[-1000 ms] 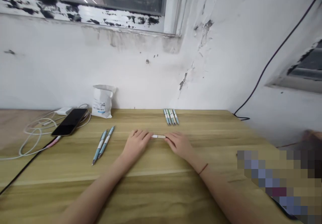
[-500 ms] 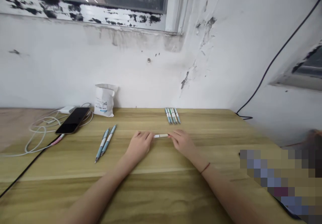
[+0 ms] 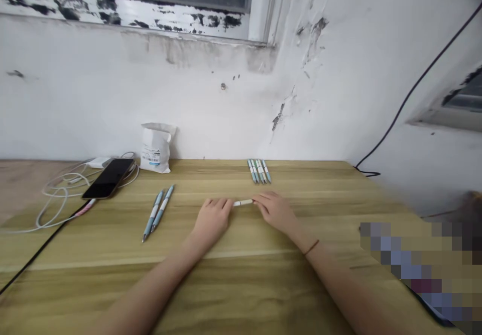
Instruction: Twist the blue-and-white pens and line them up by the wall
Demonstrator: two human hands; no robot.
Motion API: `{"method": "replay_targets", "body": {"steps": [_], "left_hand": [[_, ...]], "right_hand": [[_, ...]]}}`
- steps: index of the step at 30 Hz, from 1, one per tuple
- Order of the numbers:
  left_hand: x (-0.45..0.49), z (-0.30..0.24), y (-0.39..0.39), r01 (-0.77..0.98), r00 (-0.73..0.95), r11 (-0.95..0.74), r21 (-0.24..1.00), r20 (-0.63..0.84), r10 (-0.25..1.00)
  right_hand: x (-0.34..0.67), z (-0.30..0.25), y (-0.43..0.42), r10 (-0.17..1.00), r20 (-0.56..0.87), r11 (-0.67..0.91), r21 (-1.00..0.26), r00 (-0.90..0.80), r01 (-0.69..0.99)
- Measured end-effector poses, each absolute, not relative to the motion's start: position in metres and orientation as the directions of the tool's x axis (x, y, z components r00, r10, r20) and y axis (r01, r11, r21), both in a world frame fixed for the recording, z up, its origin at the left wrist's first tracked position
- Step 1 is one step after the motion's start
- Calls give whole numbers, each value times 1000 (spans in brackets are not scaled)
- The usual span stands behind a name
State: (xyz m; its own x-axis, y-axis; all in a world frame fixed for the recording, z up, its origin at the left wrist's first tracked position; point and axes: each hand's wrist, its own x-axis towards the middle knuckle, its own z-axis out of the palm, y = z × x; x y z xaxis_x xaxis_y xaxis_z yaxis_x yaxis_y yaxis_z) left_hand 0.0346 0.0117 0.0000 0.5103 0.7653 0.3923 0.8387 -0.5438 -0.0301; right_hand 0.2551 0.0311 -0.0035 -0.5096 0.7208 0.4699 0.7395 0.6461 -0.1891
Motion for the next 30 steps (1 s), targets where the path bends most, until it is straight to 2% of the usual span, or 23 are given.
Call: {"method": "replay_targets", "body": {"steps": [3, 12, 15, 19, 21, 27, 30], "left_hand": [[33, 1, 13, 825, 536, -559, -87, 434, 724], [33, 3, 9, 834, 524, -535, -134, 492, 695], [35, 4, 7, 839, 515, -533, -109, 475, 714], [41, 3, 3, 855, 469, -519, 16, 406, 784], [42, 2, 3, 865, 447, -500, 36, 396, 802], [37, 3, 7, 863, 473, -499, -82, 481, 738], [37, 4, 6, 855, 491, -504, -121, 504, 711]], "right_hand": [[255, -5, 32, 753, 429, 636, -283, -499, 718], [253, -5, 30, 755, 352, 651, -302, -553, 697], [255, -5, 29, 757, 351, 641, -239, -551, 729], [255, -5, 27, 757, 410, 597, -114, -510, 794], [254, -4, 27, 753, 435, 588, -108, -493, 802], [254, -6, 31, 768, 371, 638, -363, -522, 679], [255, -9, 34, 790, 326, 614, -414, -520, 672]]}}
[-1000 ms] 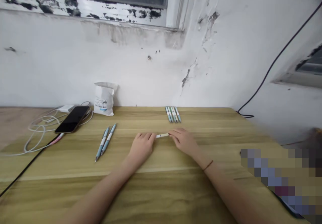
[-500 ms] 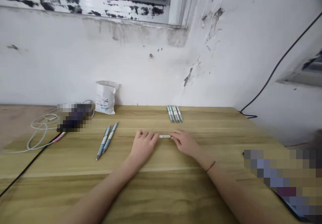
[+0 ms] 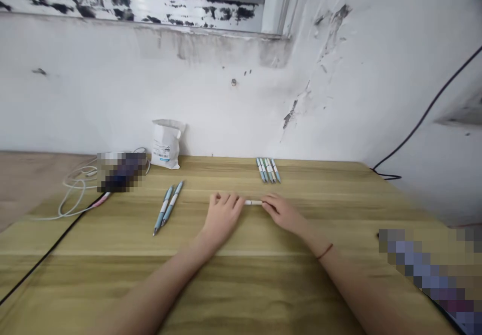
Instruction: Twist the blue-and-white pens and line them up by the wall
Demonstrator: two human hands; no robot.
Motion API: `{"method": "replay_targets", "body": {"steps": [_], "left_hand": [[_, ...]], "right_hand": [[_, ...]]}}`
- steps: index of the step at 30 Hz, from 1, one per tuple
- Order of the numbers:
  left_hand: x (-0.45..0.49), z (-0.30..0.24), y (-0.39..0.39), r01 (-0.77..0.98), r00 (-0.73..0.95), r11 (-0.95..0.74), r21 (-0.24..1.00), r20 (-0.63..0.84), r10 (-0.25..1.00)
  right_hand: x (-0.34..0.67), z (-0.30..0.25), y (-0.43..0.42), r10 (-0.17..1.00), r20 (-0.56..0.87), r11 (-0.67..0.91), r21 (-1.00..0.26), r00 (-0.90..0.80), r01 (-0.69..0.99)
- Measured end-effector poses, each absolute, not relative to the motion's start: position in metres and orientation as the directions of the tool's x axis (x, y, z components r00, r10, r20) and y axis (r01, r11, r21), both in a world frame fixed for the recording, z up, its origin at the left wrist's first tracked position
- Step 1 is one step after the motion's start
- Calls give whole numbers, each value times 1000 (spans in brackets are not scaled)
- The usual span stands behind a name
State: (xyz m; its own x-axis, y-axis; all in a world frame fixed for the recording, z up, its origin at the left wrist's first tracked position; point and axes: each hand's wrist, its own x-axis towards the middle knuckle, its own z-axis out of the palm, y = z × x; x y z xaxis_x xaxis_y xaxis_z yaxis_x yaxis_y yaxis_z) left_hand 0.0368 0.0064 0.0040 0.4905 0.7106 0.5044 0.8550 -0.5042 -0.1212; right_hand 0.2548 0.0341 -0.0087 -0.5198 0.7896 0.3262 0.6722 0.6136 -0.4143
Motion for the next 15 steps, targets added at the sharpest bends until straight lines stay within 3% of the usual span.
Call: {"method": "replay_targets", "body": {"steps": [10, 12, 15], "left_hand": [[37, -3, 9, 853, 456, -520, 39, 426, 781], [35, -3, 12, 855, 462, -518, 23, 419, 782], [32, 1, 14, 853, 484, -519, -59, 461, 743]], "right_hand": [[253, -8, 27, 737, 451, 614, -134, -504, 778], [252, -5, 26, 743, 454, 604, -137, -492, 785], [251, -3, 26, 785, 413, 595, -292, -462, 749]]}}
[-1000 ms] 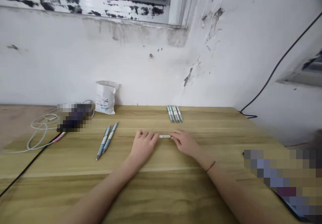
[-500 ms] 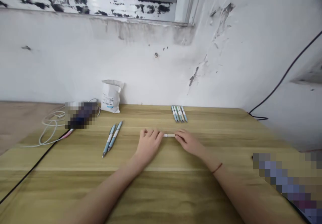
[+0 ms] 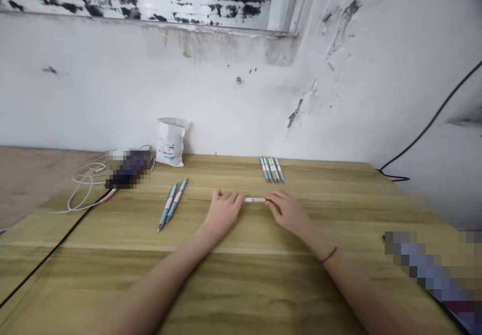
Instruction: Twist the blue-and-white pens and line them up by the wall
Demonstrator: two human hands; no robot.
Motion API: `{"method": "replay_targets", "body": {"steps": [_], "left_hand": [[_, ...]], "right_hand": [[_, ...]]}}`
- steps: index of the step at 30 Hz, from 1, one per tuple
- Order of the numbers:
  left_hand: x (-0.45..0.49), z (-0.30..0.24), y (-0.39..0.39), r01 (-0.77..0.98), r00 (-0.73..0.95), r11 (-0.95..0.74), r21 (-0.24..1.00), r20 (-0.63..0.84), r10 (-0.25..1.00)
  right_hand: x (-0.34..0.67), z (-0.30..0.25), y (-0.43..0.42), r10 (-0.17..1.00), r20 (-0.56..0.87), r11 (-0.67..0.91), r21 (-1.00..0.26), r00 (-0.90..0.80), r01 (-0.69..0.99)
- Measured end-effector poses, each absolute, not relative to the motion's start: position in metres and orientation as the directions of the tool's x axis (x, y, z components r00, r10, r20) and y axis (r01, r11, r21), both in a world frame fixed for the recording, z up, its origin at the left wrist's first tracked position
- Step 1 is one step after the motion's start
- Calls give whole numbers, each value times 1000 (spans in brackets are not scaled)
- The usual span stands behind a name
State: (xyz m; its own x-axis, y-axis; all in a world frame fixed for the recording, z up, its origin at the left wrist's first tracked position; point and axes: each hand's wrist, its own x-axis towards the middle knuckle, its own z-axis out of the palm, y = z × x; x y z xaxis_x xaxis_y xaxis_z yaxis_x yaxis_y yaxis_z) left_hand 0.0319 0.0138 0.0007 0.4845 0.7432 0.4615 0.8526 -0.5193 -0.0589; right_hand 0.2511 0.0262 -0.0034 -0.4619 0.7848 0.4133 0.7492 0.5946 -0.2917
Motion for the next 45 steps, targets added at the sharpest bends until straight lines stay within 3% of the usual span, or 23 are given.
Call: {"method": "replay_targets", "body": {"steps": [4, 10, 13, 20, 22, 27, 30, 37, 39, 43, 45], "left_hand": [[35, 4, 11, 841, 499, -520, -149, 582, 642], [42, 3, 6, 855, 471, -494, -157, 636, 612], [43, 2, 5, 850, 474, -509, -134, 613, 632], [46, -5, 8, 853, 447, -521, 24, 482, 753], [44, -3, 9, 851, 451, -524, 35, 462, 764], [36, 5, 12, 830, 494, -555, -54, 533, 687], [35, 8, 12, 817, 515, -568, -93, 560, 649], [32, 7, 15, 804, 527, -594, -27, 497, 690], [28, 10, 17, 800, 536, -598, -45, 503, 678], [24, 14, 18, 805, 544, -587, -90, 508, 668], [26, 14, 18, 798, 557, -596, -91, 488, 672]], "right_hand": [[253, -3, 30, 832, 304, 554, -504, -464, 663], [258, 0, 32, 856, 169, 494, -546, -488, 677], [260, -3, 33, 844, 195, 528, -469, -499, 709], [260, -15, 32, 761, 412, 601, -154, -502, 785], [260, -12, 31, 754, 430, 604, -156, -496, 782], [257, -7, 31, 801, 321, 596, -345, -506, 725], [258, -10, 33, 818, 288, 574, -393, -497, 718], [259, -7, 30, 781, 347, 604, -203, -520, 771], [257, -3, 28, 778, 332, 617, -242, -533, 749], [253, 3, 28, 802, 216, 587, -453, -557, 671], [254, 1, 30, 822, 197, 558, -464, -534, 688]]}}
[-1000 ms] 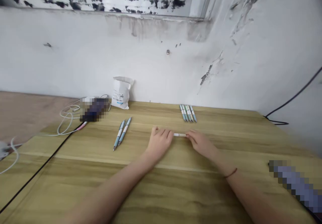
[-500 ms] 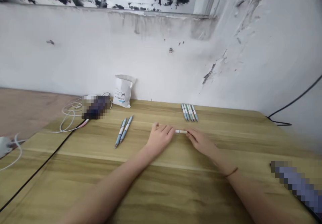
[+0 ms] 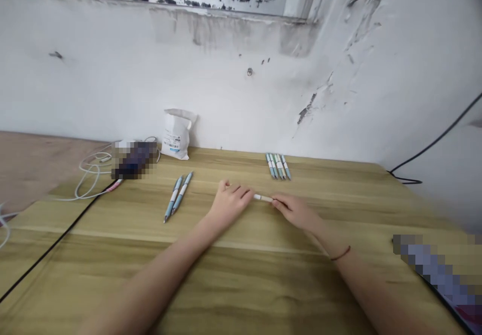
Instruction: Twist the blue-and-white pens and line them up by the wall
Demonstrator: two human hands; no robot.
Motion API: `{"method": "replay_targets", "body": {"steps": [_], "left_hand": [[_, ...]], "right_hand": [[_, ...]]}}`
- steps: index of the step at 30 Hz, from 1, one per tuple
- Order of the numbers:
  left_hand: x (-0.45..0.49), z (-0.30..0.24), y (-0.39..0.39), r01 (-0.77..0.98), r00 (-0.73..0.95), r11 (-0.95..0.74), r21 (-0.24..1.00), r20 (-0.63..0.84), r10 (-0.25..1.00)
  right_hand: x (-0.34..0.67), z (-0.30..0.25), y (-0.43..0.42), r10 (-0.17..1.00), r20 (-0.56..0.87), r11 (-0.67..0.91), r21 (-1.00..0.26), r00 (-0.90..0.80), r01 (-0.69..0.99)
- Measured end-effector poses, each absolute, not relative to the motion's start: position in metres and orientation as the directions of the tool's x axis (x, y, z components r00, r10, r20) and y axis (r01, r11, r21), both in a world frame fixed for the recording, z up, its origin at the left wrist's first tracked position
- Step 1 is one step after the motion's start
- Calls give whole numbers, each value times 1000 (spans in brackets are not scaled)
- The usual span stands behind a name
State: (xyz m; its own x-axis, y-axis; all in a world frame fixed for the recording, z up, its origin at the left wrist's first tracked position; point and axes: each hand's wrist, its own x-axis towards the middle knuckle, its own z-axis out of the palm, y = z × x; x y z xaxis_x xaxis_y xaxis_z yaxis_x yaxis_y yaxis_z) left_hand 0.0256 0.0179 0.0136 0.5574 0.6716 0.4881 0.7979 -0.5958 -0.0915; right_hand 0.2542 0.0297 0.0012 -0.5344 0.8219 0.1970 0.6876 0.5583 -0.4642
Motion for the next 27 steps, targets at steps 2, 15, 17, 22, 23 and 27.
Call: {"method": "replay_targets", "body": {"steps": [2, 15, 17, 22, 23, 27], "left_hand": [[28, 12, 17, 786, 574, -613, -86, 468, 671], [30, 15, 17, 843, 489, -531, 85, 287, 823], [30, 12, 19, 825, 522, -563, 44, 323, 790], [37, 2, 18, 736, 628, -676, -18, 392, 673], [38, 1, 18, 739, 626, -674, -16, 384, 678], [38, 2, 15, 747, 611, -665, 14, 378, 695]], "right_hand": [[256, -3, 32, 821, 257, 570, -391, -509, 723], [255, -5, 28, 698, 468, 640, -70, -542, 765], [251, -6, 27, 700, 495, 646, -129, -515, 753], [240, -9, 23, 730, 535, 634, -296, -426, 714], [238, -9, 21, 742, 530, 628, -335, -411, 702], [233, -6, 18, 844, 411, 528, -523, -345, 669]]}}
